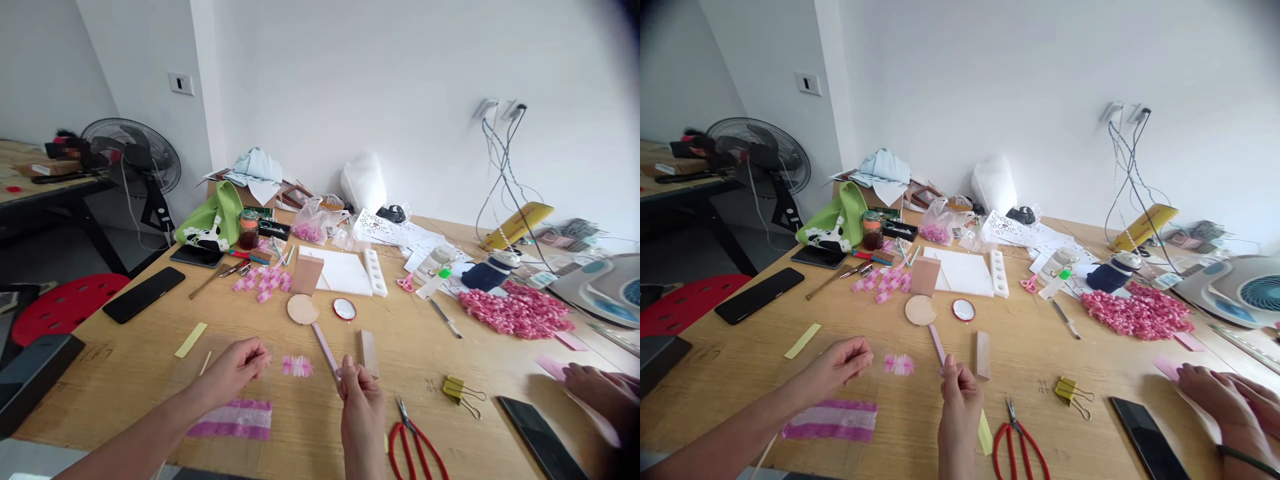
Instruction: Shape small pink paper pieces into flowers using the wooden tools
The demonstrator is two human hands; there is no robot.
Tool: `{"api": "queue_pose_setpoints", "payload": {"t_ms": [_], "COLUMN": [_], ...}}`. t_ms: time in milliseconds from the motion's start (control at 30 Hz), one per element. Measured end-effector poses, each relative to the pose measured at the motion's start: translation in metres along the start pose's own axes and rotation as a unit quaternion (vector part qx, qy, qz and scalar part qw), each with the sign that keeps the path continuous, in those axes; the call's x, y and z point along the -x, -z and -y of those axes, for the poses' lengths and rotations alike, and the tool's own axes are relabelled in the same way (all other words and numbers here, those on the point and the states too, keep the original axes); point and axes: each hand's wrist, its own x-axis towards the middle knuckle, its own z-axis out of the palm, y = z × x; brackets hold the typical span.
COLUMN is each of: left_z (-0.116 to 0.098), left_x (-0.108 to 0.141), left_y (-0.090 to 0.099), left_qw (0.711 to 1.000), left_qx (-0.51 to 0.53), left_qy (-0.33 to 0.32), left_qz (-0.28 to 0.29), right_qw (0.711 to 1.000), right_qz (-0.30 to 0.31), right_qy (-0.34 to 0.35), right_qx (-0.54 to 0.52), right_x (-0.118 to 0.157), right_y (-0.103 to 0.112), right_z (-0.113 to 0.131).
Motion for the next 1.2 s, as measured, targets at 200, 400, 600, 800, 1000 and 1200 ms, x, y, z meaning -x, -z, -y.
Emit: {"api": "queue_pose_setpoints", "payload": {"t_ms": [200, 400, 600, 800, 1000, 1200], "left_z": [-0.004, 0.003, 0.013, 0.013, 0.01, 0.015], "left_x": [-0.018, -0.033, -0.036, -0.038, -0.043, -0.055], "left_y": [0.013, 0.023, 0.023, 0.021, 0.028, 0.034], "left_qw": [0.997, 0.989, 0.988, 0.991, 0.994, 0.995], "left_qx": [0.076, 0.135, 0.131, 0.116, 0.105, 0.083], "left_qy": [0.019, 0.048, 0.06, 0.05, 0.041, 0.039], "left_qz": [-0.013, 0.03, 0.056, 0.049, -0.001, -0.026], "right_qw": [0.999, 0.998, 0.998, 0.993, 0.945, 0.826], "right_qz": [-0.002, -0.008, -0.012, -0.004, 0.005, 0.004], "right_qy": [0.012, 0.038, 0.038, 0.053, 0.111, 0.165], "right_qx": [0.029, 0.04, 0.048, 0.109, 0.308, 0.539], "right_x": [-0.005, -0.013, -0.015, -0.017, -0.032, -0.033], "right_y": [-0.022, -0.032, -0.035, -0.034, -0.015, -0.01], "right_z": [0.014, 0.022, 0.025, 0.02, 0.002, -0.009]}}
